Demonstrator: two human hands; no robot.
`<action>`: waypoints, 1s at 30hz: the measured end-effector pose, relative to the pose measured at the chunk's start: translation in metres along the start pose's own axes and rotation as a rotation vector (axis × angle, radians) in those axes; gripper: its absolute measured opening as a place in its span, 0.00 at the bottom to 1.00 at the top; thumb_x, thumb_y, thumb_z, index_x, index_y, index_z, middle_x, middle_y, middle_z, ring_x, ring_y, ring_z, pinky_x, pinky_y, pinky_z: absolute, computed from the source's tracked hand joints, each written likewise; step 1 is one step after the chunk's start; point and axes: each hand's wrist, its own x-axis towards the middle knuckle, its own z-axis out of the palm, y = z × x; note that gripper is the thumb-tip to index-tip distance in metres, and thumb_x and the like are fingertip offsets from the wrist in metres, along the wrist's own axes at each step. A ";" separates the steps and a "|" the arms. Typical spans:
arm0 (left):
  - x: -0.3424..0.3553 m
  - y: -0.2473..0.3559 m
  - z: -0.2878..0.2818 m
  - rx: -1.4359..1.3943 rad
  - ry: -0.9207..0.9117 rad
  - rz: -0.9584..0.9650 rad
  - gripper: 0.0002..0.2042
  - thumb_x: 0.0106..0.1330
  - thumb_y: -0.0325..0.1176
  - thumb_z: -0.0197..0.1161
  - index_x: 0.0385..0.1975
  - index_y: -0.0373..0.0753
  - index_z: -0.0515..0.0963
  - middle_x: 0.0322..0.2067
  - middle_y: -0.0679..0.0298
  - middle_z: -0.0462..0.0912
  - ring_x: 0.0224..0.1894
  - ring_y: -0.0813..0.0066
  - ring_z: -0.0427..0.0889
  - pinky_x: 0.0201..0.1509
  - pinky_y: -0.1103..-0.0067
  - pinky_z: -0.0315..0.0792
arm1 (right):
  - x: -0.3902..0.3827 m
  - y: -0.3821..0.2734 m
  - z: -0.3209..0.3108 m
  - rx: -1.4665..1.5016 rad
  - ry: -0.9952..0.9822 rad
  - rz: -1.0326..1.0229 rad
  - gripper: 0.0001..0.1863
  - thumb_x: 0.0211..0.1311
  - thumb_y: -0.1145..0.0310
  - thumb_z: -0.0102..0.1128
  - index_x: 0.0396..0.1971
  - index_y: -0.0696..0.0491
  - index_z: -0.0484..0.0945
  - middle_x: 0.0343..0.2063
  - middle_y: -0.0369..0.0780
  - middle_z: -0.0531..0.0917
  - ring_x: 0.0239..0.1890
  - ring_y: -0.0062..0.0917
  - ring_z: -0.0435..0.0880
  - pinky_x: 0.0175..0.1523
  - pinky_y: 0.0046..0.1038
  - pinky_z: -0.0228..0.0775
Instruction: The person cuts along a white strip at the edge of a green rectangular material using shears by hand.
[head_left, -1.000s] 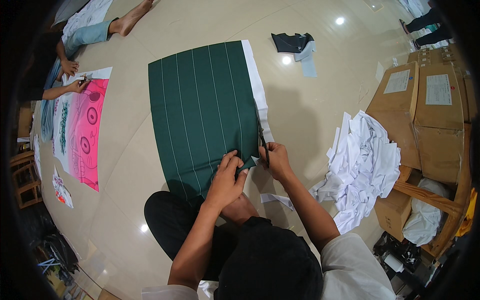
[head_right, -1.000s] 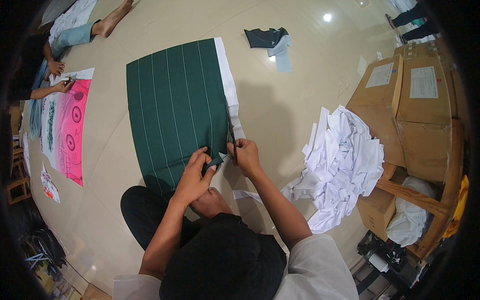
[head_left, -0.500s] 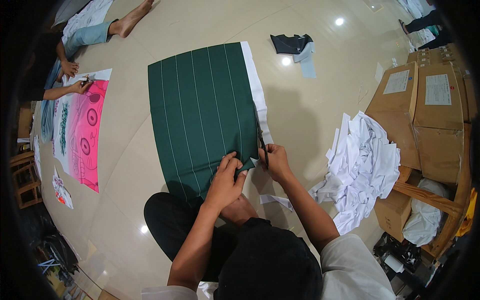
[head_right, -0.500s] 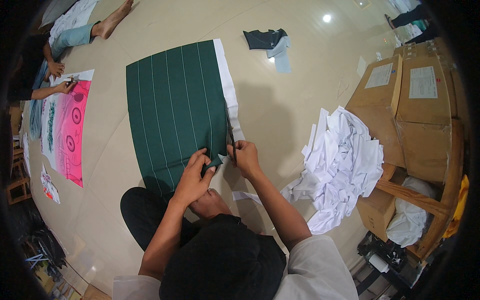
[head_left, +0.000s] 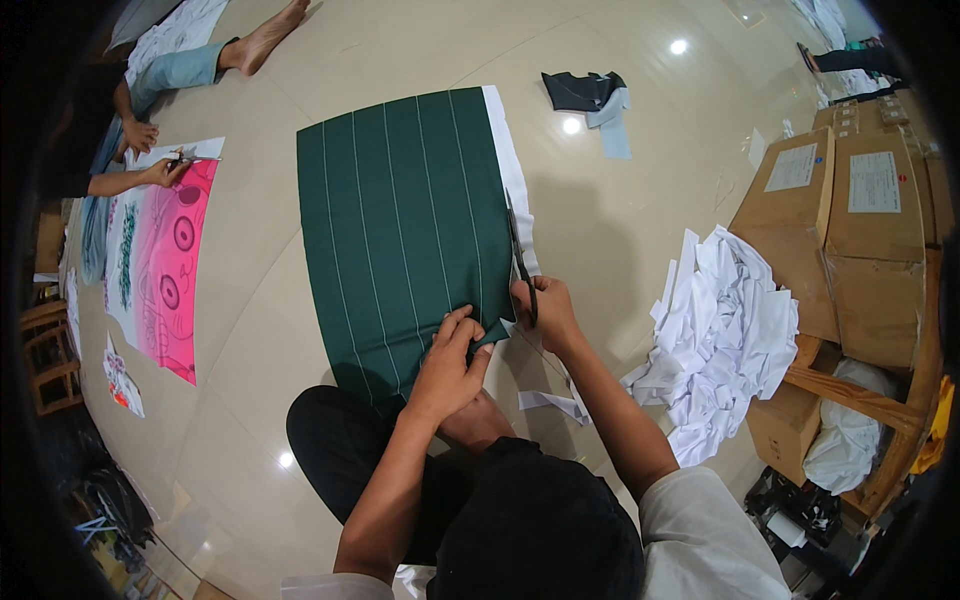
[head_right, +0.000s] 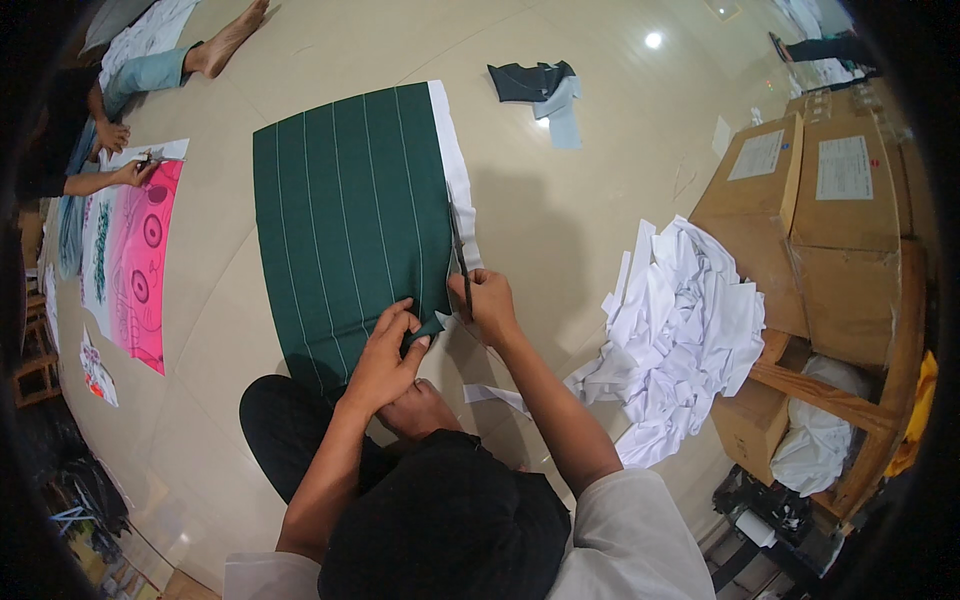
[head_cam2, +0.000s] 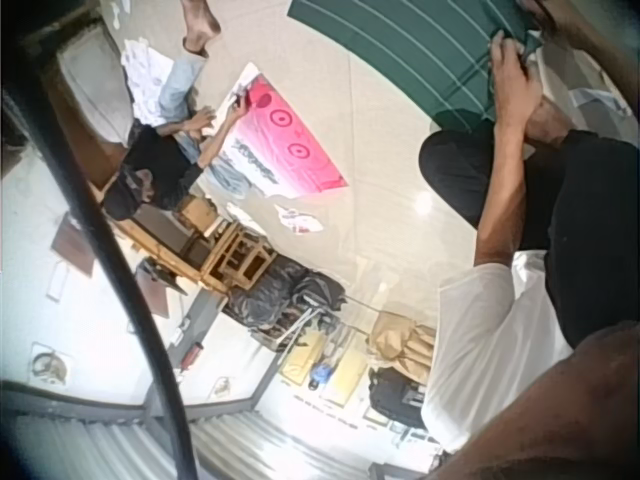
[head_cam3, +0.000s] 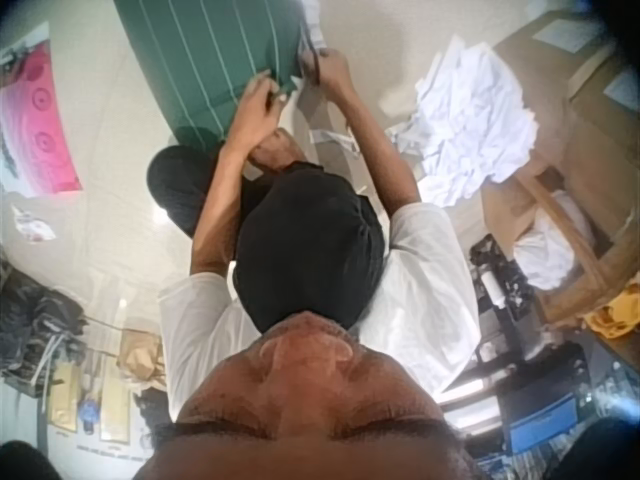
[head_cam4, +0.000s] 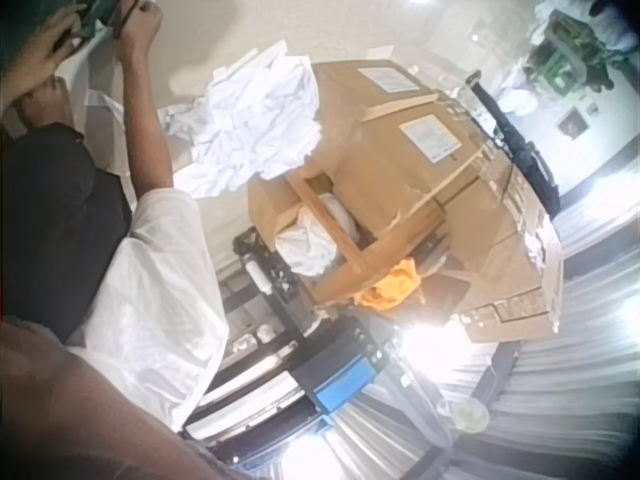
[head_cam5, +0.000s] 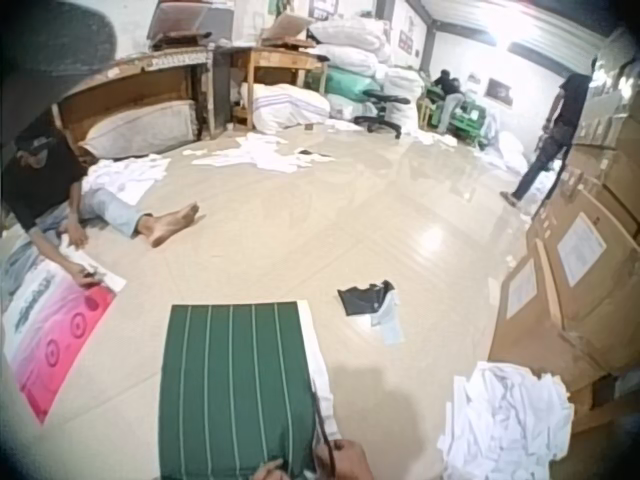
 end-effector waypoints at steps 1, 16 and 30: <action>0.000 0.001 0.000 0.001 0.010 0.005 0.10 0.68 0.31 0.62 0.42 0.33 0.72 0.65 0.44 0.68 0.66 0.42 0.70 0.65 0.64 0.68 | 0.001 -0.002 0.001 -0.002 0.003 0.005 0.15 0.53 0.64 0.68 0.17 0.53 0.71 0.11 0.34 0.72 0.10 0.19 0.71 0.15 0.24 0.59; -0.001 -0.001 -0.003 0.010 0.012 0.024 0.10 0.68 0.31 0.62 0.42 0.34 0.71 0.65 0.45 0.69 0.65 0.44 0.72 0.63 0.65 0.69 | 0.006 -0.003 0.007 0.017 0.002 0.003 0.13 0.54 0.66 0.67 0.19 0.54 0.71 0.12 0.34 0.73 0.11 0.19 0.70 0.15 0.23 0.58; 0.000 0.005 -0.007 -0.021 -0.024 -0.026 0.11 0.70 0.34 0.60 0.45 0.35 0.71 0.66 0.47 0.67 0.67 0.42 0.69 0.72 0.52 0.60 | 0.006 -0.005 0.010 0.036 0.015 0.029 0.13 0.54 0.67 0.68 0.19 0.54 0.71 0.13 0.33 0.72 0.11 0.18 0.69 0.16 0.23 0.57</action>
